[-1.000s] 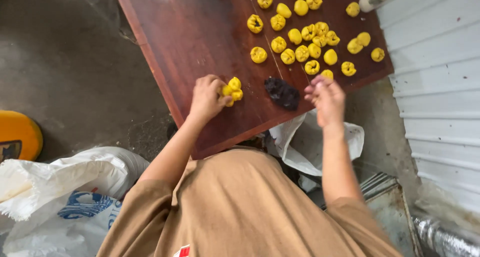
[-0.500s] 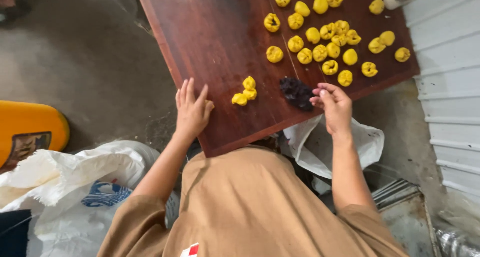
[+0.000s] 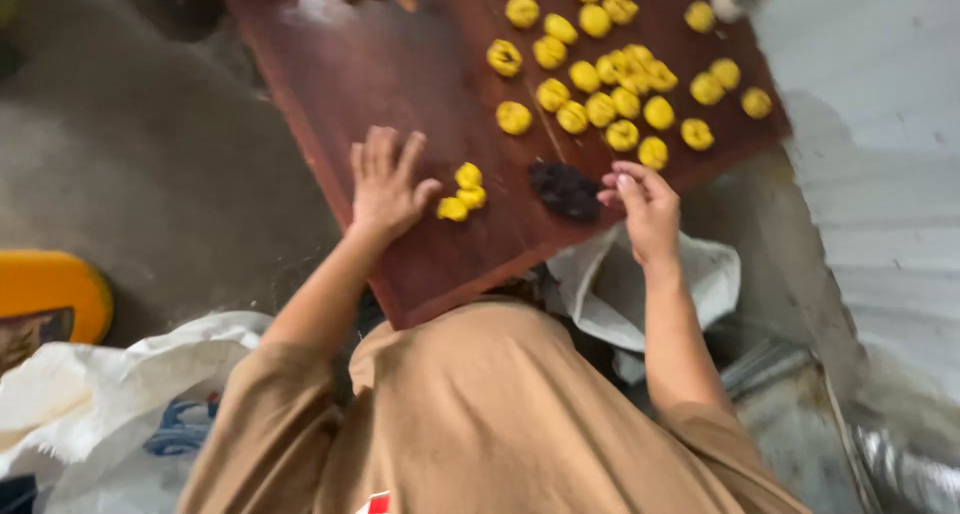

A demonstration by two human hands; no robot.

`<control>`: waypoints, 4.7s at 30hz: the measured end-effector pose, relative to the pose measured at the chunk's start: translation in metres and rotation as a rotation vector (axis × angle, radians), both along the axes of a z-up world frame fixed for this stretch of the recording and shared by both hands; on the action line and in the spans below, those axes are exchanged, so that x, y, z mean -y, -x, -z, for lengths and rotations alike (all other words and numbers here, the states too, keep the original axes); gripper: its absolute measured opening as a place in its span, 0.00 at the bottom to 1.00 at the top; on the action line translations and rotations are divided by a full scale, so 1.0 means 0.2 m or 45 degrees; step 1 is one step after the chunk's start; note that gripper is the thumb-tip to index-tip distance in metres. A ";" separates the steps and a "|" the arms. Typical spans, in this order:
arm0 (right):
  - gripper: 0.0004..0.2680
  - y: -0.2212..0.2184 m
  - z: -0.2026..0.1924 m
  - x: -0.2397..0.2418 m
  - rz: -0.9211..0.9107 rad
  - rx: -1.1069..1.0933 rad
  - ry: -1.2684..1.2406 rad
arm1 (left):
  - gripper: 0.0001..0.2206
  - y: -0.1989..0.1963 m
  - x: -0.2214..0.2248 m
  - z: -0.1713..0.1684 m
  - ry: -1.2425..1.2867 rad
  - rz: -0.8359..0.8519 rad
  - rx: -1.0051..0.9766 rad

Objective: Fill dough balls with a dark paste to make pastries.

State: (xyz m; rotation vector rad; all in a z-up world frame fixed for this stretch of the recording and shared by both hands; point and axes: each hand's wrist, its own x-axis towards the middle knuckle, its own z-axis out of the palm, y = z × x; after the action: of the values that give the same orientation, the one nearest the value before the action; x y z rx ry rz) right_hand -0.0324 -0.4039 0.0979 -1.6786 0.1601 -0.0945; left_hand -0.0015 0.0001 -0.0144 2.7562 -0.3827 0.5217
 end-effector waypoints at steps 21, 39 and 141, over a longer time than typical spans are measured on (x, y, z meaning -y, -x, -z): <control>0.12 -0.26 0.22 -0.30 -0.534 0.534 1.897 | 0.31 0.17 -0.11 -0.12 -0.115 -0.220 -0.518; 0.08 -0.24 0.08 -0.16 -0.511 0.032 0.852 | 0.14 0.35 0.22 -0.64 1.748 -0.386 -0.677; 0.07 -0.25 -0.21 0.19 0.264 -0.193 -0.515 | 0.23 0.24 0.28 -0.16 0.475 0.152 -0.298</control>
State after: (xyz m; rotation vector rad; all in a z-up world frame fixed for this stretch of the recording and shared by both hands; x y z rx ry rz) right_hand 0.0183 -0.4411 0.1395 -1.2614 0.4391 -0.0841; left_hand -0.0500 -0.0555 0.0175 2.3814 -0.3503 0.2098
